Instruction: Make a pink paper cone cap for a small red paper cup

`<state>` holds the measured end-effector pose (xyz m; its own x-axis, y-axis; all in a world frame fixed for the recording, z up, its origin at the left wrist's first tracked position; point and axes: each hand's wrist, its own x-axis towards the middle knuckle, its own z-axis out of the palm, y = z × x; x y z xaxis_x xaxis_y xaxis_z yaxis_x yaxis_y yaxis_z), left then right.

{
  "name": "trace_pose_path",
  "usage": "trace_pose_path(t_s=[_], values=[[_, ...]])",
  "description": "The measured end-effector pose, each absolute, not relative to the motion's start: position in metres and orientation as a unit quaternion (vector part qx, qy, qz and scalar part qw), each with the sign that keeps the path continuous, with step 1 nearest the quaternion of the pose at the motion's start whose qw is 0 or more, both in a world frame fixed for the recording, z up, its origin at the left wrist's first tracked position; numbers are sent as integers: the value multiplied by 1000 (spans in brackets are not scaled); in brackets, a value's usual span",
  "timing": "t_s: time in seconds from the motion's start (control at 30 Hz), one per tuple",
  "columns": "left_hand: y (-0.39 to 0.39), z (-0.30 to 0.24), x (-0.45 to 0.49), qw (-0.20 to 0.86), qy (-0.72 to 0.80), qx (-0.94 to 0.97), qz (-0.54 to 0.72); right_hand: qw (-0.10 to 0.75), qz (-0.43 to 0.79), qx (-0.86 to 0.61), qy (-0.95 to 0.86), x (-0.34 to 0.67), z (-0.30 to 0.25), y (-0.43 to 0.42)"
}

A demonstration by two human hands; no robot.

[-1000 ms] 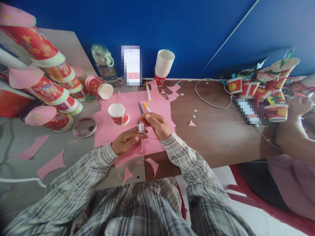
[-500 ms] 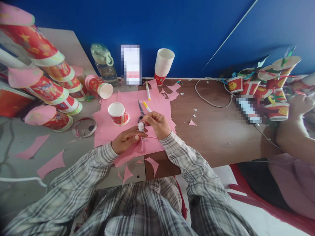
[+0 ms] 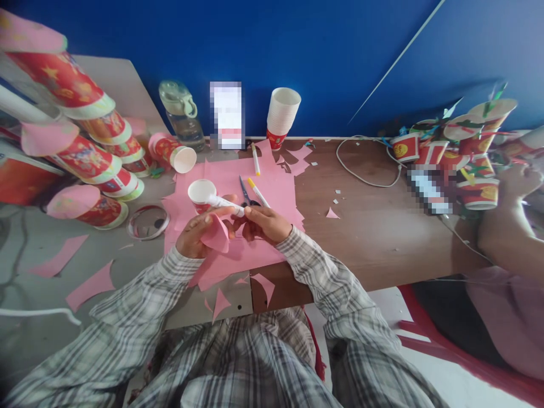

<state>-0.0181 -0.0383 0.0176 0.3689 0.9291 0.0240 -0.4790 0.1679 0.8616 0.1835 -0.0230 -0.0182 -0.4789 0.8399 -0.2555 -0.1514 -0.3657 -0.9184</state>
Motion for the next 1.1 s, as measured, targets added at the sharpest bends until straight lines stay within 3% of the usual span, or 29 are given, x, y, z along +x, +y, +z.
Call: trace_pose_path(t_s=[0.1,0.47,0.67,0.97,1.1], values=[[-39,18,-18,732,259,400,486,310,781,-345,-418,184,-21,-22],[-38,12,-19,738,276,393,474,388,770,-348,-369,176,-18,-25],[-38,11,-20,743,281,398,459,384,782,-342,-353,170,-19,-30],[-40,11,-18,756,252,418,436,218,850,-354,-323,171,-28,-28],[-38,8,-18,749,251,413,452,292,826,-361,-320,170,-28,-25]])
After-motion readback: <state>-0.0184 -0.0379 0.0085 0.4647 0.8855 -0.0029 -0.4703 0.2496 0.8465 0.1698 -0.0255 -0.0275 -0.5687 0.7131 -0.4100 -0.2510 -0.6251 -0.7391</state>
